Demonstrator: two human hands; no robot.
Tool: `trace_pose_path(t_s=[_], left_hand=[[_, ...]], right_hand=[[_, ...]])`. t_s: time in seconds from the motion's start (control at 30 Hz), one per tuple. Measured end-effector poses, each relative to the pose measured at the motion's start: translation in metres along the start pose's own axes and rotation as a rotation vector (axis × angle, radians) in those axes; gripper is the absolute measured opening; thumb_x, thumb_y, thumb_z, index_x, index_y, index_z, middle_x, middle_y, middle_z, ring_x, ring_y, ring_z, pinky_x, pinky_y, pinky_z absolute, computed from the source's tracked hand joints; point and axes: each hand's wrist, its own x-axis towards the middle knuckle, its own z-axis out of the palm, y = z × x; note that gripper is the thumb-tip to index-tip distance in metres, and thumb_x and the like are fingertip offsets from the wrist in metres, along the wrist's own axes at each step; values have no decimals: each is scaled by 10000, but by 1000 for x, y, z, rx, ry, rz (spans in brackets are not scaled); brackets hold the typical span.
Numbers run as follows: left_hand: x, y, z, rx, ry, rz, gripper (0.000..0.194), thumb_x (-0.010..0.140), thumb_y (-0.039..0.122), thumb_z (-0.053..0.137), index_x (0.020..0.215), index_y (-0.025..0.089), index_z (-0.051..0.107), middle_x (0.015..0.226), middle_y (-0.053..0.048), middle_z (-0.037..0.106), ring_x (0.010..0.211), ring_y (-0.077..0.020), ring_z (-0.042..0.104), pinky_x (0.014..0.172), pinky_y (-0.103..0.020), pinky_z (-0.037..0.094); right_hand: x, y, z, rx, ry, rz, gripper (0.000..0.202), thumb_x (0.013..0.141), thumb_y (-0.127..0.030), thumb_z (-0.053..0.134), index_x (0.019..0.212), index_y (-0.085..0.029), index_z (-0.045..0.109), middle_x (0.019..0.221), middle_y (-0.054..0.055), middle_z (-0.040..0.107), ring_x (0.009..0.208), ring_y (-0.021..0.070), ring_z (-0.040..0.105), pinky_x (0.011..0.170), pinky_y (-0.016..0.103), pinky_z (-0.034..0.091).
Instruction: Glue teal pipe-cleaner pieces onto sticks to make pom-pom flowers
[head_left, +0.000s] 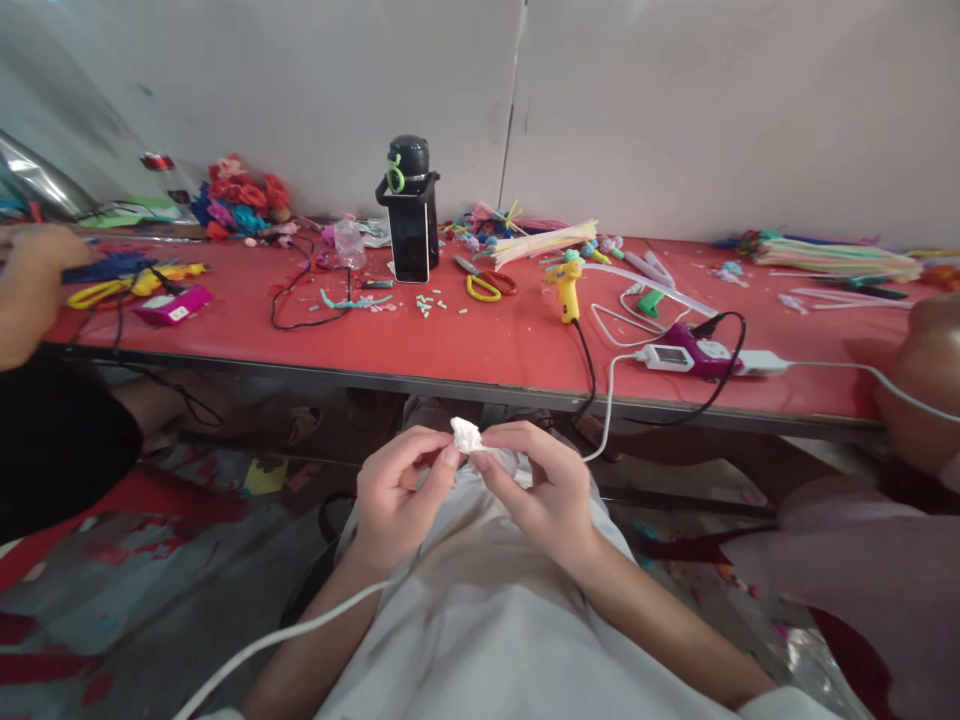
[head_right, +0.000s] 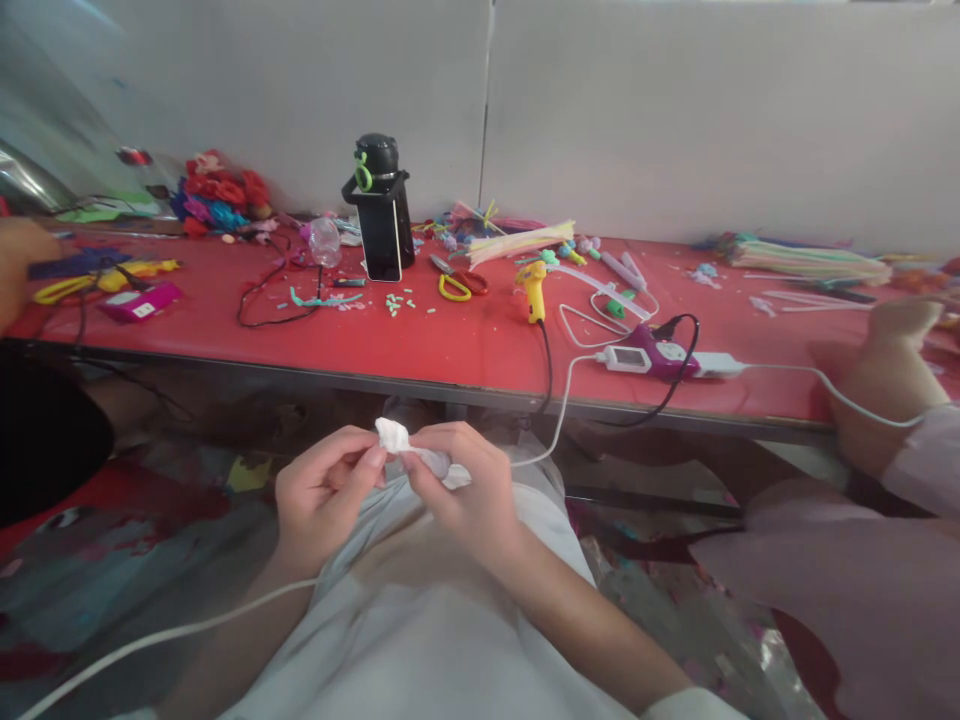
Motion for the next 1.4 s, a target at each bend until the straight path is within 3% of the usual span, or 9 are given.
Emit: trace_pose_path(t_s=[0.23,0.37,0.53,0.67,0.8,0.9,1.03,1.23,1.4], left_hand=[[-1,0,0,17,14,-44,130,951,193,637,840,183,704,732,0,640,622,-115,589,586,-210,464],[-1,-11,-1,-28,13,10,117,975,211,635,882,184,699,759,6,633,631,-101,599,596,-193,483],[-2,-20,-1,-84,31,-32,89,989,245,645,932,196,692,794,16,648,644,-86,621,623,-176,511],[0,-17,-1,-101,11,-78,126,1000,285,637,924,196,682,734,27,646,661,-92,633,656,-173,525],[2,-15,-1,-98,-23,-89,123,992,308,650,956,199,694,849,9,705,735,-104,679,693,-174,544],[2,-17,-3,-62,-31,-119,139,994,332,650,972,204,700,869,2,724,751,-110,693,687,-170,542],[0,-19,-6,-86,-59,-198,165,997,368,648,982,209,690,865,-2,724,784,-121,700,702,-173,536],[2,-21,-6,-162,-92,-283,241,996,436,638,982,199,680,854,-15,709,798,-140,675,716,-201,527],[1,-27,-6,-202,-119,-330,266,980,457,658,965,192,674,818,-14,674,752,-141,627,687,-219,492]], right_hand=[[1,8,2,379,18,287,80,922,-261,735,846,-241,748,920,26,720,832,161,663,742,303,513],[-1,17,3,519,54,446,106,901,-309,770,829,-239,738,899,12,692,831,151,611,756,293,473],[-1,18,4,561,87,435,100,866,-315,809,829,-243,750,944,20,686,884,164,617,813,304,477],[6,13,4,768,56,587,210,803,-382,855,755,-225,724,942,18,703,780,141,618,711,275,487],[11,12,2,883,-27,760,274,724,-363,913,851,-212,722,860,14,715,696,127,625,631,247,478],[11,13,1,847,-102,762,333,686,-314,939,918,-200,730,875,25,724,744,143,664,665,254,502],[7,14,1,758,-131,706,276,731,-299,909,923,-198,739,830,8,697,728,123,641,672,246,493],[4,11,2,551,-8,601,214,792,-332,855,905,-208,722,793,-1,671,677,120,607,617,246,486],[2,14,4,377,118,399,120,821,-266,812,830,-204,709,855,16,636,737,128,607,633,252,491]])
